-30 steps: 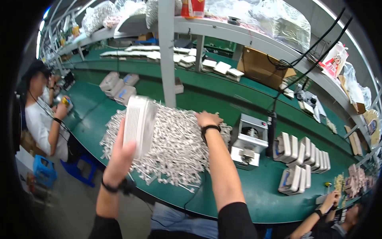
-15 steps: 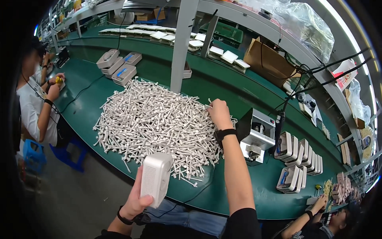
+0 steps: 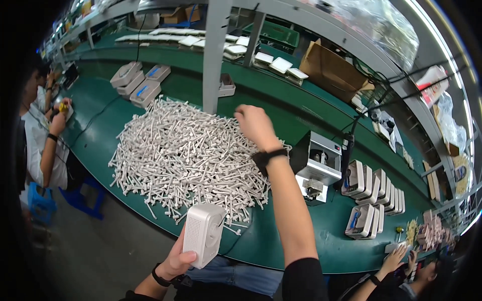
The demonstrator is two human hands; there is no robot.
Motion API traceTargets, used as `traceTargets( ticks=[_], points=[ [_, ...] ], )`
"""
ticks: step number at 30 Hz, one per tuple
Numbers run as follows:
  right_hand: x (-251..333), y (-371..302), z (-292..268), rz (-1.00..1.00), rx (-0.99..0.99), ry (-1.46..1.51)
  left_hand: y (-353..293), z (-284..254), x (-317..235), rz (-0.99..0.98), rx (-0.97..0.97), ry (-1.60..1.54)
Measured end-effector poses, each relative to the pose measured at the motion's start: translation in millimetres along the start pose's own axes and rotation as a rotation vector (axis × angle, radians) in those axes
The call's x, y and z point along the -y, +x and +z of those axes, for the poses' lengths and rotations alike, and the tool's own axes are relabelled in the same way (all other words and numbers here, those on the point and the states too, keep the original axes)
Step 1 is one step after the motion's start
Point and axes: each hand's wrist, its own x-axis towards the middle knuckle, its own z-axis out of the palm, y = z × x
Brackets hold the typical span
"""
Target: Assembling small electronic components into a white plastic housing using an electric screwdriver.
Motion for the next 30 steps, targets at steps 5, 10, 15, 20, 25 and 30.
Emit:
traceTargets(
  ticks=[5,10,15,20,25,30],
  points=[
    [-24.5,26.9,71.2,0.022,0.263,-0.048,0.0,3.4,8.9,0.008,-0.064,0.044],
    [-0.3,-17.9,61.8,0.027,0.326,-0.117,-6.2,-6.1,20.1,-0.052,-0.108,0.001],
    [7.7,-29.6,26.7,-0.03,0.311,0.054,0.8,-15.8,32.3,-0.072,-0.053,-0.056],
    [-38.4,-37.5,-0.7,0.032,0.211,-0.074,11.3,3.1,28.2,-0.112,-0.042,-0.173],
    [-4.2,-90.7,5.4,-0.103,0.341,-0.115,7.5,4.7,41.2,-0.117,-0.002,-0.285],
    [5.8,-137.6,-24.9,-0.015,0.1,-0.023,7.3,6.6,46.5,-0.114,0.07,-0.28]
  ],
)
